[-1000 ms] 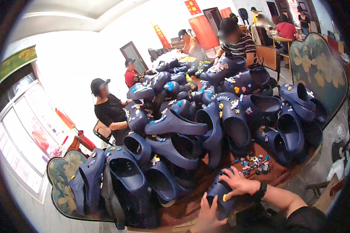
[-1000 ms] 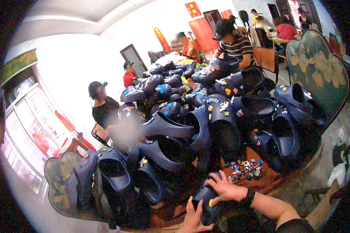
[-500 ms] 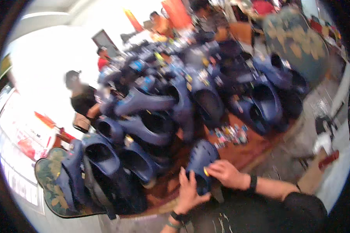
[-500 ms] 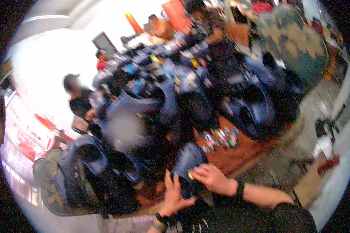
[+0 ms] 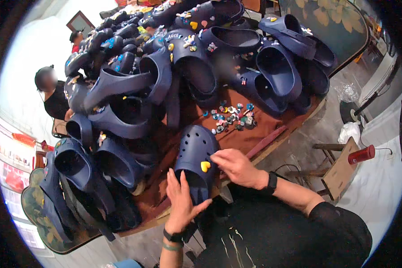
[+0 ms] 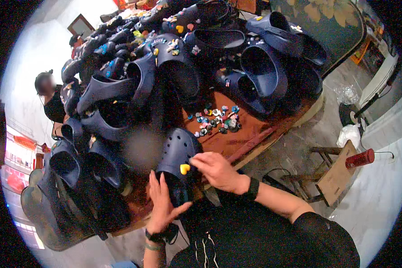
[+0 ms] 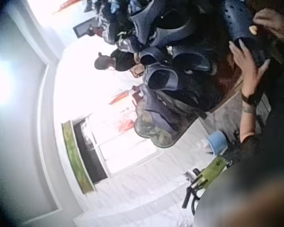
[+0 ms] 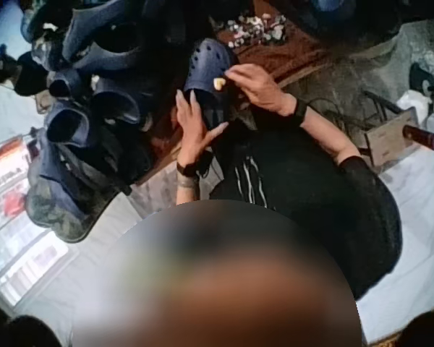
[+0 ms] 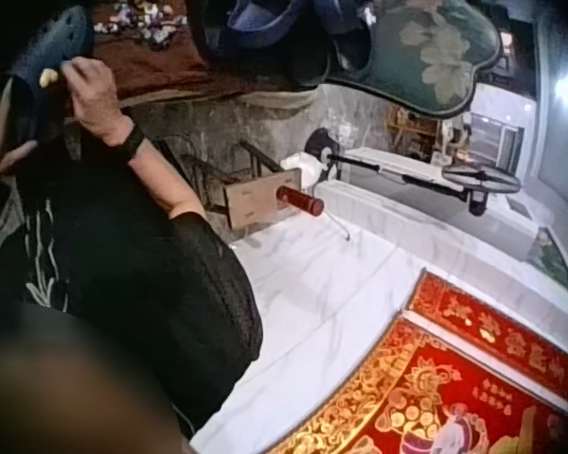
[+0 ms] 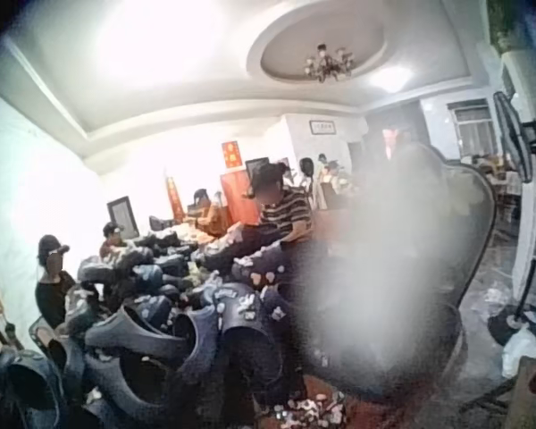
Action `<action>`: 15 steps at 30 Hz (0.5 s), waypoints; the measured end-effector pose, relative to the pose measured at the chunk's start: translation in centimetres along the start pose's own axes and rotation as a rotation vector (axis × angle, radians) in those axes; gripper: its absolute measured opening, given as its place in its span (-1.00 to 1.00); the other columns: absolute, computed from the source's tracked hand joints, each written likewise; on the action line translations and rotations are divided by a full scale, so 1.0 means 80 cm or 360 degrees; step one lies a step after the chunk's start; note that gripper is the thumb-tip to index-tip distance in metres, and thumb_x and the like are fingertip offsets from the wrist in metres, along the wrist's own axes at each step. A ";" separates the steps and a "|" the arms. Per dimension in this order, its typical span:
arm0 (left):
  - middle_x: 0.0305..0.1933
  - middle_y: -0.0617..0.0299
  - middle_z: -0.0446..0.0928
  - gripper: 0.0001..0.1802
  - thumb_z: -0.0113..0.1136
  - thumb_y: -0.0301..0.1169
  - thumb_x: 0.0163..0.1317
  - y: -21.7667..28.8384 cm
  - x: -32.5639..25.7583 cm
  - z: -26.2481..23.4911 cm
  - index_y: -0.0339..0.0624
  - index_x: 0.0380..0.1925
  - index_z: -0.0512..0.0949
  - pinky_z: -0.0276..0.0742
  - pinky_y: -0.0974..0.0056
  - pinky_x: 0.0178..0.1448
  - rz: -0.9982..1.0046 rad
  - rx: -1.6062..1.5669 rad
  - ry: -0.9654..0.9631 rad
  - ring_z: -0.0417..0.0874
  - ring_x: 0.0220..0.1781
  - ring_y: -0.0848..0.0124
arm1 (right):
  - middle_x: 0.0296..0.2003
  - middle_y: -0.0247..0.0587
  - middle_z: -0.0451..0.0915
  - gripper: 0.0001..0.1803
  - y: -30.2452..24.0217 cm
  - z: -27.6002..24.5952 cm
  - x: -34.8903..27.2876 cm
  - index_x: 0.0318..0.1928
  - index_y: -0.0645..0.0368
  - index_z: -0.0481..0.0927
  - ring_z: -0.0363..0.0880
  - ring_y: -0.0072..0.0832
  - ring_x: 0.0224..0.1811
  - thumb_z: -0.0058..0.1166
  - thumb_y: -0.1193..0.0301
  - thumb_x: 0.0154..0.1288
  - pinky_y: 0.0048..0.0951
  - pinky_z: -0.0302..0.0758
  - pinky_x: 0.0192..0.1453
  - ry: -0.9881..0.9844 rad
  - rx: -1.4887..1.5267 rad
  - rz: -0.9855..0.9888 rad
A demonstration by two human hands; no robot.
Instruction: Decorate blue foam clogs by inserting various decorative charms into the holes.
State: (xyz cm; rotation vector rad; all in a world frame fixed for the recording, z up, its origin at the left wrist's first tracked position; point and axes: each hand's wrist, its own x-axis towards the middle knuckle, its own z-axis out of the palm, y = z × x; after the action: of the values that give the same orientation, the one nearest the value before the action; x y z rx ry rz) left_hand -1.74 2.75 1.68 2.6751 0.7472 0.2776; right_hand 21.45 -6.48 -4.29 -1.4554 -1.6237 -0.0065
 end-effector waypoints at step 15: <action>0.09 -0.11 0.45 -0.36 0.53 -0.19 -0.04 0.064 -0.034 -0.009 -0.23 0.02 0.51 0.36 -0.03 0.22 -0.0038 -0.0171 0.0524 0.45 0.15 -0.07 | -0.23 -0.11 0.52 -0.72 0.117 -0.078 -0.034 -0.06 0.12 0.59 0.49 -0.09 -0.12 0.19 0.52 0.19 -0.14 0.47 -0.09 0.0061 -0.0614 0.0458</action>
State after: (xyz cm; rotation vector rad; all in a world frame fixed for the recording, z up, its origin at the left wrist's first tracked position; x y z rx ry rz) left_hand -1.87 -2.61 4.08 2.5461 0.8316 0.7428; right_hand 32.22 -9.25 -7.43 -1.9624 -1.4188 -0.1923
